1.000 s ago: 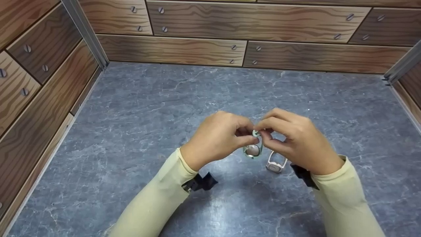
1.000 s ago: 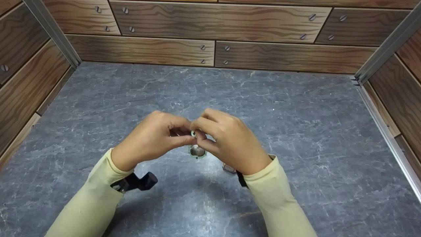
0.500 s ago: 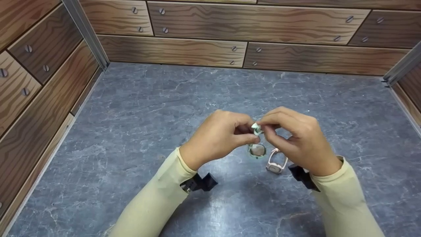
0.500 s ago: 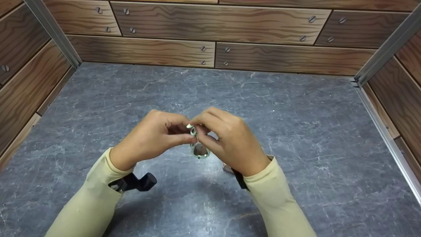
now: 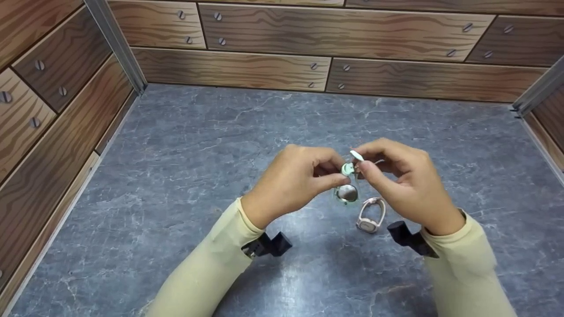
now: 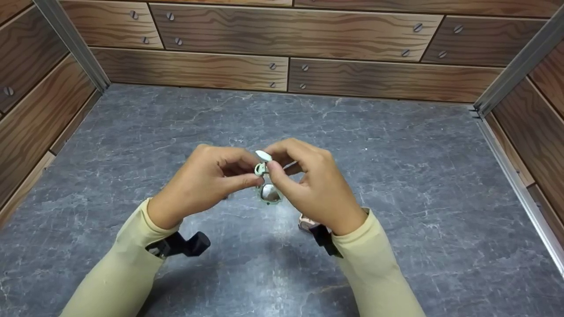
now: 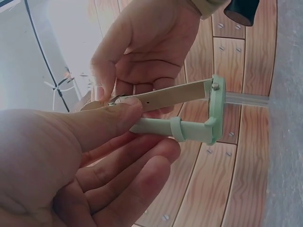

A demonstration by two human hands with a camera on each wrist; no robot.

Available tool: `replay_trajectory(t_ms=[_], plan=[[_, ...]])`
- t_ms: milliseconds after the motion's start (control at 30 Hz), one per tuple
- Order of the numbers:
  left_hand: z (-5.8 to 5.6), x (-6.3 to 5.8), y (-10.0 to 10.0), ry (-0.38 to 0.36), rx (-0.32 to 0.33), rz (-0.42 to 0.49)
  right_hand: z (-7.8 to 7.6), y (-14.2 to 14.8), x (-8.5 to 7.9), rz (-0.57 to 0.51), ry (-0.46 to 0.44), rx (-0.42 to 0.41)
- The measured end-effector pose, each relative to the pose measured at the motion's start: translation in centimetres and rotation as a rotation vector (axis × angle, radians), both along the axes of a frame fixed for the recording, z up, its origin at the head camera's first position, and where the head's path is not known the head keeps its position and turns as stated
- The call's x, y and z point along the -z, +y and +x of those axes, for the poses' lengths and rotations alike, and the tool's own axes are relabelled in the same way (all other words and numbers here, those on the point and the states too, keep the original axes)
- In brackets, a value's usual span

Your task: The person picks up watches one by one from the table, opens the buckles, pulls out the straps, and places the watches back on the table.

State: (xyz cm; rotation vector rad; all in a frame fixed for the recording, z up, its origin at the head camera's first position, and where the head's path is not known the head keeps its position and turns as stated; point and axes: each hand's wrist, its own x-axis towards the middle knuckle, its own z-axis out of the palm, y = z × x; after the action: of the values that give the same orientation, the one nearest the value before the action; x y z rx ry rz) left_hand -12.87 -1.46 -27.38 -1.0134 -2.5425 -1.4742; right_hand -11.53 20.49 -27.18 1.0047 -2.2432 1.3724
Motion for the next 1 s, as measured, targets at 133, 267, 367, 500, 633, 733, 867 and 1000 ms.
replay_trajectory(t_ms=[133, 267, 367, 500, 633, 733, 867, 1000], plan=[[-0.02, 0.09, -0.03, 0.010, -0.008, -0.027, -0.05, 0.12, -0.02, 0.034, -0.024, 0.004], [-0.03, 0.04, -0.08, 0.000, -0.010, -0.078, -0.19, 0.10, 0.00, 0.075, -0.015, 0.026], [-0.04, 0.06, -0.07, -0.009, -0.013, -0.094, -0.29, 0.08, 0.05, 0.094, -0.032, 0.037], [-0.03, 0.15, 0.05, -0.006, -0.017, -0.064, -0.34, 0.10, 0.18, 0.098, -0.065, 0.034], [-0.05, 0.20, 0.15, 0.021, -0.032, -0.046, -0.38, 0.10, 0.29, 0.107, -0.090, 0.020], [-0.06, 0.28, 0.22, 0.041, -0.034, -0.051, -0.41, 0.08, 0.34, 0.107, -0.104, 0.010], [-0.04, 0.33, 0.29, 0.039, -0.030, -0.054, -0.43, 0.02, 0.33, 0.100, -0.109, 0.003], [-0.03, 0.32, 0.37, 0.019, -0.036, -0.063, -0.45, -0.03, 0.33, 0.100, -0.101, 0.007]])
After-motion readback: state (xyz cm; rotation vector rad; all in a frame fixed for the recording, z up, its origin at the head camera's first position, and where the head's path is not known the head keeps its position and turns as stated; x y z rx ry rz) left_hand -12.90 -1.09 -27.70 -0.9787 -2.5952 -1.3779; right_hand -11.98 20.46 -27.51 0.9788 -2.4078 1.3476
